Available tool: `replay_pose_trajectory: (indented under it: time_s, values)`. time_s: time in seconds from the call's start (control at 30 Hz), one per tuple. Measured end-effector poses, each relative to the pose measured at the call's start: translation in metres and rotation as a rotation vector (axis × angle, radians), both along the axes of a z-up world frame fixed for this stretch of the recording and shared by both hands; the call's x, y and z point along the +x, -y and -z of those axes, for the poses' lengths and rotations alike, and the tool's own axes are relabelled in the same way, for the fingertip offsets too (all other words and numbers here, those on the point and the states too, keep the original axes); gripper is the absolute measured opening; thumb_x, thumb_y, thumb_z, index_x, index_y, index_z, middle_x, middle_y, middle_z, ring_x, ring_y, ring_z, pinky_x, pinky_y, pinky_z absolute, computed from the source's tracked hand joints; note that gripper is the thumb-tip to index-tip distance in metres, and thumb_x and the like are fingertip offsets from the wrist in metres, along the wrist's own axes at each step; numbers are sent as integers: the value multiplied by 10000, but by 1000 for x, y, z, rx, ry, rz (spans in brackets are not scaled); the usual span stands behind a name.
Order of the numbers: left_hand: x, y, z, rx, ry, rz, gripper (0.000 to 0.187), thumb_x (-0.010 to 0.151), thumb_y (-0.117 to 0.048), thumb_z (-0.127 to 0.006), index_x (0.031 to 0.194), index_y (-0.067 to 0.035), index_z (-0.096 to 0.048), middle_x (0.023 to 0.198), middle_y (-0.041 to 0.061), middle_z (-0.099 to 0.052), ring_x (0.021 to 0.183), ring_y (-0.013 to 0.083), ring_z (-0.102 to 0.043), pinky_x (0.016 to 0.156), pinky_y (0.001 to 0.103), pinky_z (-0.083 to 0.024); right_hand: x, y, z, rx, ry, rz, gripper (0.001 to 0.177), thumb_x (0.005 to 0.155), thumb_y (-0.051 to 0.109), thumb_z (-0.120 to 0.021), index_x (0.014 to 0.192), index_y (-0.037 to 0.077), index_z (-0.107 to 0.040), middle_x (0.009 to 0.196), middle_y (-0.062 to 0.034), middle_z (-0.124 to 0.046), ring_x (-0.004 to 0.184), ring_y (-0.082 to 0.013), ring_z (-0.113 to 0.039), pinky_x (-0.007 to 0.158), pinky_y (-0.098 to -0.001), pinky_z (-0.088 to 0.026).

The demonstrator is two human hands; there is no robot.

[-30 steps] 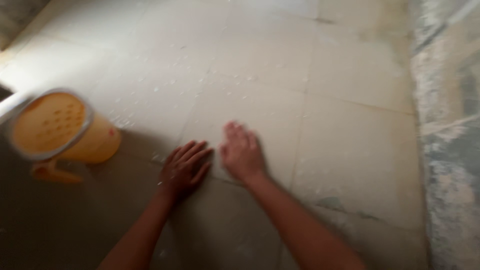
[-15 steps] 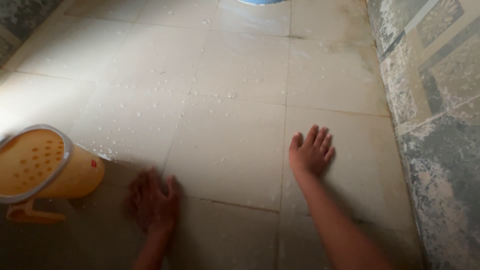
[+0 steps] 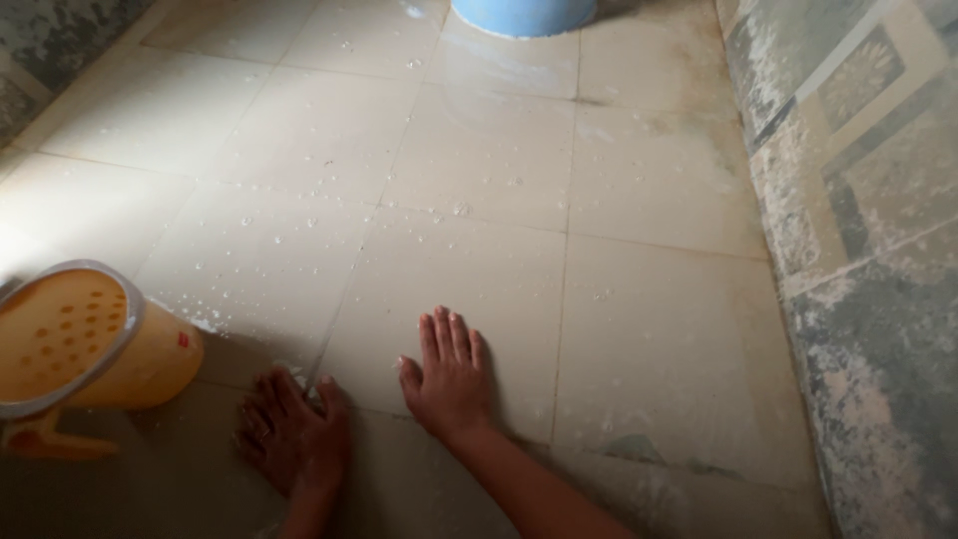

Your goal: The person scrubs a tiled floor by hand using soapy water and a plastic mug to pour water from a bucket, cleaning different sections of the surface.

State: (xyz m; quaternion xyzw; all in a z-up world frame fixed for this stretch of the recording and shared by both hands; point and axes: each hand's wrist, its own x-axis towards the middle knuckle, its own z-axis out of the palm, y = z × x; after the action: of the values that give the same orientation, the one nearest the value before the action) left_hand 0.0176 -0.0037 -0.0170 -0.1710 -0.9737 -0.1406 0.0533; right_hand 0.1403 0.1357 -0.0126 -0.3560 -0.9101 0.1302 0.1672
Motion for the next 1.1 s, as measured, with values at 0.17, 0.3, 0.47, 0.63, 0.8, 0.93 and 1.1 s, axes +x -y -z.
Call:
replay_pose_trajectory:
  time_s: [0.17,0.3,0.47,0.63,0.8,0.93,1.1]
  values:
    - [-1,2,-1,-25,68,-4,813,956,-656,-360,1601,-162,-313,1682,90,-261,1525,368,-204,1209,579,-100,1,1,4,35,-22,-4,717,1041,489,-377,1570,7,-327,1648,-207,-290,1536,-354,-221,1214,-543,-128]
    - [-4,3,-2,11,69,26,818,967,-660,-341,1599,-144,-287,1680,102,-219,1530,374,-166,1208,577,-69,1,0,5,41,-13,-9,709,1047,488,-374,1570,12,-328,1644,-208,-291,1530,-354,-223,1209,-544,-130]
    - [-3,5,-3,4,71,22,807,966,-652,-343,1600,-155,-300,1681,105,-235,1529,377,-180,1209,586,-72,0,1,4,37,-9,0,710,1039,485,-374,1570,17,-321,1647,-203,-284,1535,-352,-212,1213,-539,-121]
    - [-2,3,-4,15,52,26,797,968,-640,-352,1592,-146,-313,1683,110,-250,1532,379,-193,1209,593,-76,0,1,2,5,-1,-2,714,1038,486,-372,1571,14,-313,1650,-204,-272,1537,-349,-200,1211,-542,-112]
    - [-2,6,0,16,16,42,790,973,-624,-366,1597,-140,-331,1674,125,-272,1524,395,-212,1202,598,-92,0,1,3,-4,0,-7,720,1042,485,-367,1577,7,-302,1651,-209,-269,1537,-357,-197,1211,-550,-110]
    - [-2,5,2,33,-5,35,796,967,-631,-376,1596,-144,-343,1681,112,-283,1523,389,-221,1211,597,-96,0,1,6,10,-8,-7,726,1044,494,-358,1578,6,-301,1652,-216,-270,1539,-362,-200,1215,-551,-109]
    - [0,3,0,38,-7,23,791,976,-634,-390,1585,-129,-361,1665,120,-298,1530,389,-219,1208,613,-93,13,-3,-6,38,68,-145,724,1055,544,-334,1578,43,-312,1656,-184,-274,1530,-345,-220,1210,-561,-116]
